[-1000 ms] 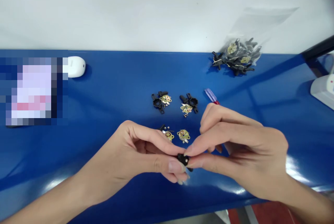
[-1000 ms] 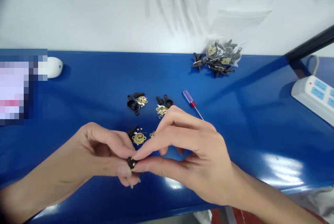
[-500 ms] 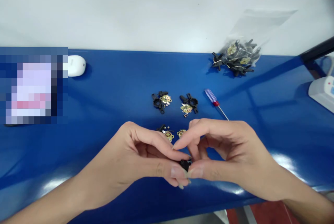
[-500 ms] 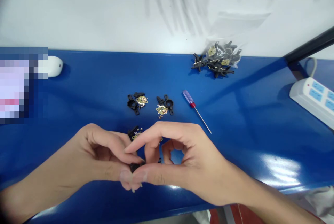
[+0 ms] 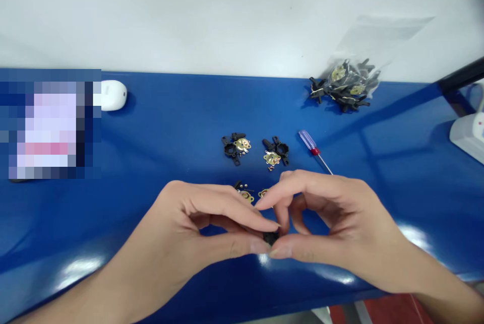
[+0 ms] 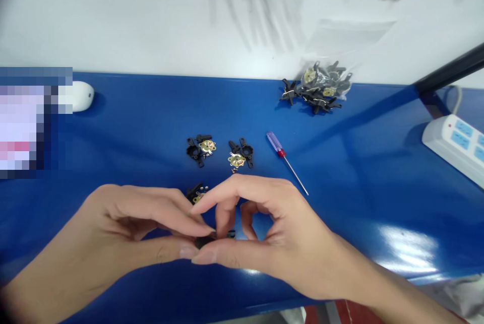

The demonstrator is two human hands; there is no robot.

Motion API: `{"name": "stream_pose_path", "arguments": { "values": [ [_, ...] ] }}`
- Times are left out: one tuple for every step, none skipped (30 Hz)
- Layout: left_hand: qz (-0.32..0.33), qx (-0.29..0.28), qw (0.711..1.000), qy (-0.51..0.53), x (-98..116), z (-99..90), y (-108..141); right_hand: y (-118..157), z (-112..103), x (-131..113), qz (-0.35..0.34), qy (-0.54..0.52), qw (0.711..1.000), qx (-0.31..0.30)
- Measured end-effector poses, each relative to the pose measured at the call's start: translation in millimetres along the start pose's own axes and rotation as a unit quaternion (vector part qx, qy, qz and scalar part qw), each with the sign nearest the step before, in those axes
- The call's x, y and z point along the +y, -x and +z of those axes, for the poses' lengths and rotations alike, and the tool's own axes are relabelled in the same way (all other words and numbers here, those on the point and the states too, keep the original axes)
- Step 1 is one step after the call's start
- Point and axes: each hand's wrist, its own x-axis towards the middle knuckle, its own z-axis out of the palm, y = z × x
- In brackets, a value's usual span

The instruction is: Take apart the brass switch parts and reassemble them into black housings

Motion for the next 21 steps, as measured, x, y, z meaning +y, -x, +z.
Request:
{"name": "stream_pose_path", "arguments": {
  "values": [
    [0.009, 0.007, 1.000, -0.016, 0.4, 0.4, 0.5, 0.2, -0.3, 0.1, -0.009, 0.012, 1.000, 0.005],
    [0.017, 0.015, 0.999, -0.030, 0.8, 0.9, 1.1, 0.5, -0.5, 0.1, -0.020, 0.026, 0.999, 0.011],
    [0.023, 0.026, 0.999, -0.039, 1.3, 1.6, 2.0, 0.9, -0.6, 0.2, -0.031, 0.042, 0.998, 0.017],
    [0.028, 0.036, 0.998, -0.044, 1.6, 2.4, 3.0, 1.5, -0.6, 0.5, -0.043, 0.057, 0.997, 0.025],
    [0.033, 0.046, 0.998, -0.042, 1.8, 3.2, 4.2, 2.0, -0.5, 0.8, -0.055, 0.068, 0.996, 0.033],
    [0.037, 0.054, 0.997, -0.034, 1.8, 4.1, 5.3, 2.4, -0.4, 1.3, -0.065, 0.078, 0.994, 0.042],
    [0.043, 0.060, 0.997, -0.021, 1.5, 5.0, 6.3, 2.7, -0.1, 1.9, -0.074, 0.084, 0.992, 0.051],
    [0.048, 0.064, 0.997, -0.006, 1.0, 6.0, 7.0, 2.8, 0.2, 2.7, -0.081, 0.089, 0.991, 0.058],
    [0.053, 0.068, 0.996, 0.007, 0.4, 6.8, 7.5, 2.6, 0.4, 3.5, -0.087, 0.093, 0.990, 0.063],
    [0.057, 0.069, 0.996, 0.017, -0.2, 7.7, 7.7, 2.2, 0.6, 4.2, -0.098, 0.097, 0.988, 0.066],
    [0.060, 0.072, 0.995, 0.023, -0.9, 8.4, 7.7, 1.6, 0.7, 5.0, -0.108, 0.103, 0.987, 0.066],
    [0.061, 0.074, 0.995, 0.027, -1.6, 9.1, 7.5, 1.0, 0.6, 5.6, -0.118, 0.109, 0.985, 0.066],
    [0.064, 0.075, 0.995, 0.030, -2.2, 9.6, 7.3, 0.5, 0.5, 6.1, -0.127, 0.114, 0.983, 0.064],
    [0.066, 0.075, 0.994, 0.032, -2.8, 9.9, 7.0, 0.3, 0.2, 6.4, -0.134, 0.116, 0.982, 0.062],
    [0.069, 0.073, 0.994, 0.035, -3.2, 10.1, 6.8, 0.2, -0.2, 6.6, -0.135, 0.116, 0.982, 0.059],
    [0.070, 0.070, 0.994, 0.037, -3.5, 10.0, 6.7, 0.4, -0.7, 6.6, -0.134, 0.112, 0.983, 0.055],
    [0.069, 0.068, 0.995, 0.037, -3.9, 9.7, 6.6, 0.7, -1.3, 6.5, -0.132, 0.107, 0.984, 0.051],
    [0.066, 0.064, 0.995, 0.036, -4.2, 9.3, 6.7, 1.1, -1.9, 6.4, -0.130, 0.102, 0.985, 0.047],
    [0.062, 0.061, 0.996, 0.033, -4.5, 8.7, 6.8, 1.5, -2.5, 6.2, -0.126, 0.099, 0.986, 0.041],
    [0.057, 0.059, 0.996, 0.029, -4.9, 8.0, 6.9, 1.8, -3.0, 6.0, -0.124, 0.098, 0.987, 0.034],
    [0.053, 0.058, 0.997, 0.025, -5.2, 7.2, 7.1, 2.1, -3.4, 6.0, -0.123, 0.099, 0.987, 0.026]
  ]
}}
